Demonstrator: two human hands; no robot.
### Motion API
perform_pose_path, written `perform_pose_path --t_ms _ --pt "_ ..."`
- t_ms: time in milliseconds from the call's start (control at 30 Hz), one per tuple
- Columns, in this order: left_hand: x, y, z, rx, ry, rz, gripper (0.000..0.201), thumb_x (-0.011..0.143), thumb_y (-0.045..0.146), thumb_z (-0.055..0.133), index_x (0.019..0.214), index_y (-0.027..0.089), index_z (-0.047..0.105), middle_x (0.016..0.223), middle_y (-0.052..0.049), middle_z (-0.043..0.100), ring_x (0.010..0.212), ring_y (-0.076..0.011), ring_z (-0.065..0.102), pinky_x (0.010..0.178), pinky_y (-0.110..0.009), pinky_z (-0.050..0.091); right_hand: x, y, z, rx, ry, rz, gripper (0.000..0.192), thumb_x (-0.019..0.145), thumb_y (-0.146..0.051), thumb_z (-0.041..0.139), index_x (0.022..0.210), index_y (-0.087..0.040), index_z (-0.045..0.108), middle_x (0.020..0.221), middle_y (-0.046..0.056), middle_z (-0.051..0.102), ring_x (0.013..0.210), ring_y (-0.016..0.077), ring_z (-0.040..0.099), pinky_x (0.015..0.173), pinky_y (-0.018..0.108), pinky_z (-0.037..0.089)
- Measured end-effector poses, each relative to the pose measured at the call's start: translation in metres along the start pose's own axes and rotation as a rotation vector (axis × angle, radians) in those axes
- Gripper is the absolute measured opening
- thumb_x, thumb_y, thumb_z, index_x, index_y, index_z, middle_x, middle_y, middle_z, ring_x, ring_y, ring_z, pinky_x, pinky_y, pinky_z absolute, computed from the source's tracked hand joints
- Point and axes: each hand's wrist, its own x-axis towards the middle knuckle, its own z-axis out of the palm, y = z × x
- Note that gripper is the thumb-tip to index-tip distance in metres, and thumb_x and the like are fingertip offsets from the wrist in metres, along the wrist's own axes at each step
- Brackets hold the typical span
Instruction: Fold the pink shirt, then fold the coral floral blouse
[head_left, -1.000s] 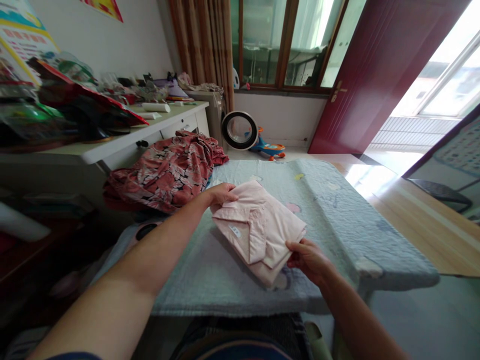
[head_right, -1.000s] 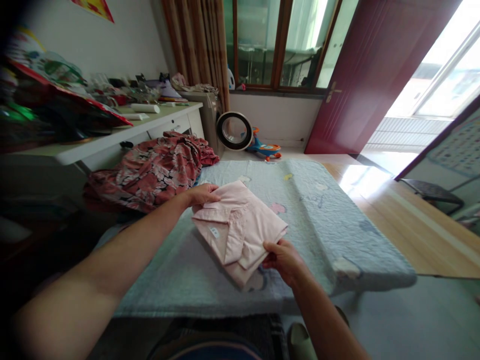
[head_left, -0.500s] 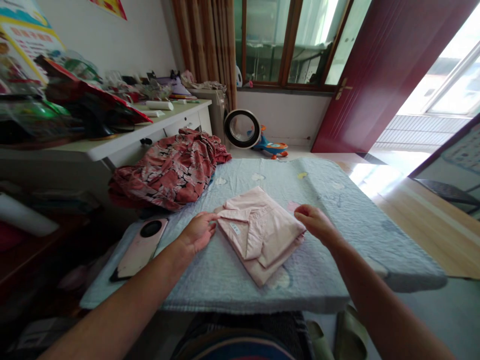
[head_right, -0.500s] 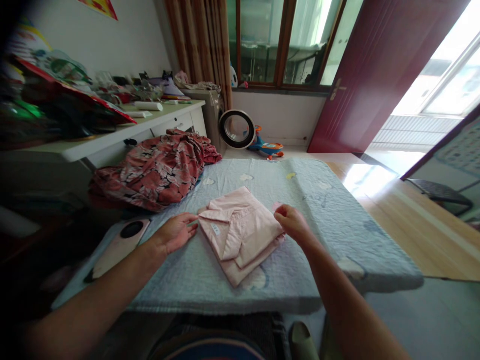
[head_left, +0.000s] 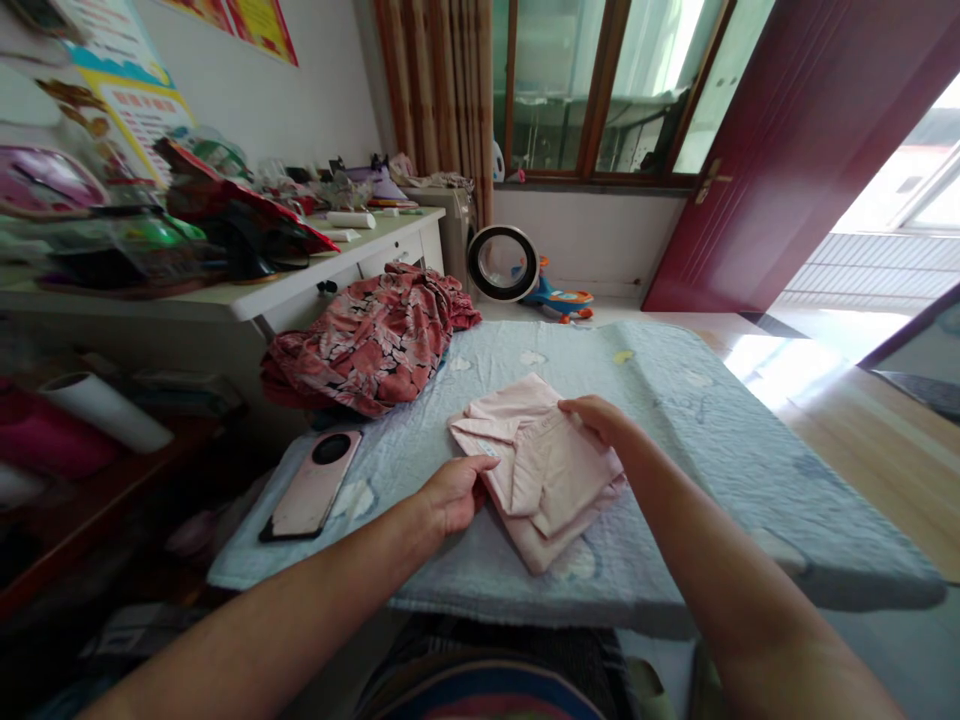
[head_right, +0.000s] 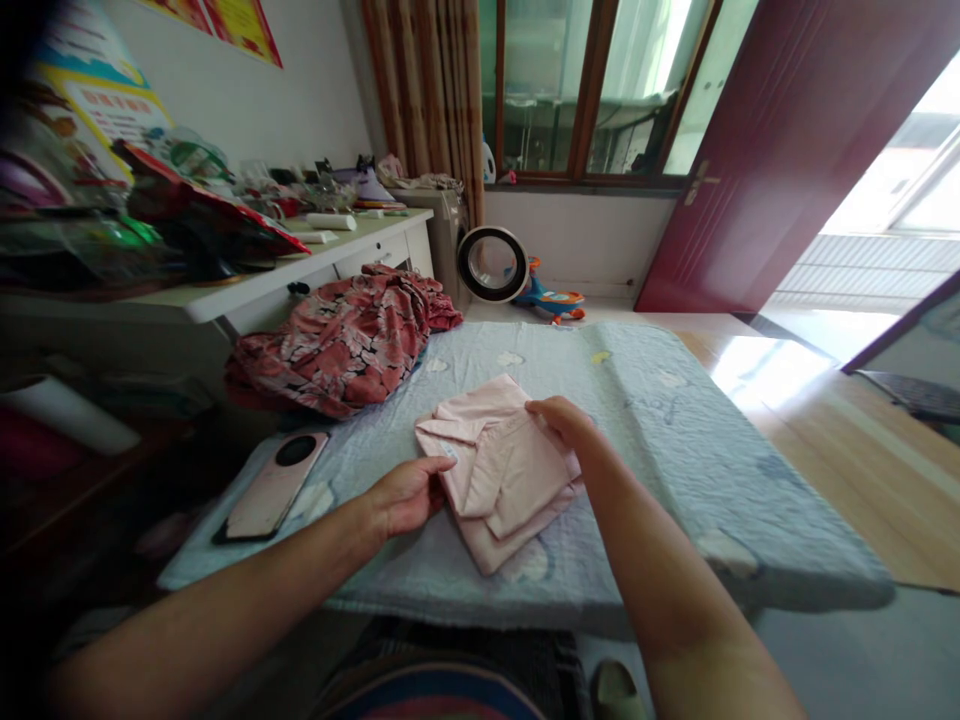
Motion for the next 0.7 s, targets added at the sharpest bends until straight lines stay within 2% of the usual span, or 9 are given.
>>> perform_pose_path --t_ms 100,167,267,333,400,500,567,633,700 --pt "0.002 -0.006 0.001 0.048 -0.077 0.026 0.029 0.077 0.005 0.061 0.104 0.016 0.065 0.088 -0.006 0.074 0.071 -0.0177 0.069 0.069 -0.029 0.057 -0.007 0.002 -0.008 0.199 -0.096 0.149 0.026 0.076 -0.039 0.072 0.089 -0.018 0.065 0.067 0.006 0.069 0.062 0.0223 0.066 0.055 0.030 0.052" --pt "0.003 -0.007 0.001 0.086 -0.114 0.080 0.037 0.074 0.003 0.062 0.108 0.017 0.064 0.091 -0.007 0.074 0.073 -0.0195 0.070 0.069 -0.032 0.057 -0.015 0.007 -0.016 0.307 -0.125 0.141 0.021 0.074 -0.031 0.071 0.088 -0.018 0.063 0.072 0.006 0.070 0.063 0.0209 0.066 0.056 0.030 0.054" --pt "0.010 0.005 0.000 0.174 -0.146 0.230 0.038 0.071 0.003 0.062 0.107 0.015 0.064 0.091 -0.008 0.074 0.074 -0.0185 0.070 0.068 -0.029 0.057 -0.033 0.020 -0.026 0.437 -0.112 0.094 0.017 0.072 -0.025 0.069 0.085 -0.018 0.061 0.074 0.005 0.069 0.064 0.0175 0.065 0.057 0.027 0.055" --pt "0.019 0.023 0.002 0.275 -0.181 0.323 0.035 0.070 0.005 0.063 0.104 0.013 0.065 0.088 -0.008 0.074 0.071 -0.0165 0.068 0.064 -0.024 0.054 -0.050 0.031 -0.029 0.529 -0.089 0.056 0.022 0.071 -0.023 0.070 0.090 -0.020 0.059 0.076 0.003 0.068 0.063 0.0149 0.064 0.056 0.024 0.054" --pt "0.032 0.047 0.007 0.426 -0.217 0.363 0.035 0.069 0.006 0.063 0.104 0.013 0.065 0.083 -0.006 0.073 0.065 -0.0142 0.066 0.059 -0.021 0.051 -0.070 0.041 -0.026 0.620 -0.131 0.005 0.034 0.070 -0.022 0.070 0.101 -0.023 0.056 0.083 0.000 0.067 0.063 0.0127 0.064 0.054 0.022 0.054" --pt "0.055 0.087 0.017 0.743 -0.268 0.410 0.041 0.067 0.009 0.064 0.107 0.015 0.066 0.077 -0.001 0.071 0.060 -0.0130 0.061 0.053 -0.019 0.045 -0.102 0.050 -0.011 0.729 -0.208 -0.006 0.044 0.072 -0.026 0.072 0.110 -0.024 0.050 0.086 -0.002 0.066 0.058 0.0119 0.063 0.050 0.024 0.054" --pt "0.072 0.109 0.023 0.986 -0.305 0.439 0.041 0.064 0.009 0.063 0.104 0.015 0.068 0.075 0.000 0.070 0.059 -0.0134 0.060 0.051 -0.019 0.043 -0.121 0.053 0.002 0.777 -0.205 0.016 0.046 0.073 -0.028 0.073 0.111 -0.023 0.048 0.083 -0.001 0.066 0.060 0.0129 0.066 0.051 0.024 0.054" --pt "0.087 0.124 0.027 1.208 -0.348 0.487 0.039 0.064 0.010 0.062 0.102 0.016 0.071 0.079 -0.001 0.072 0.063 -0.0149 0.061 0.055 -0.021 0.043 -0.135 0.056 0.014 0.771 -0.220 0.039 0.052 0.074 -0.031 0.072 0.117 -0.023 0.045 0.090 0.003 0.069 0.068 0.0165 0.070 0.052 0.025 0.055" --pt "0.098 0.131 0.028 1.419 -0.306 0.574 0.039 0.064 0.010 0.063 0.101 0.018 0.073 0.083 -0.002 0.074 0.069 -0.0173 0.064 0.060 -0.022 0.045 -0.143 0.061 0.021 0.699 -0.268 0.057 0.054 0.076 -0.034 0.069 0.122 -0.022 0.043 0.091 0.004 0.070 0.071 0.0179 0.071 0.053 0.025 0.054"
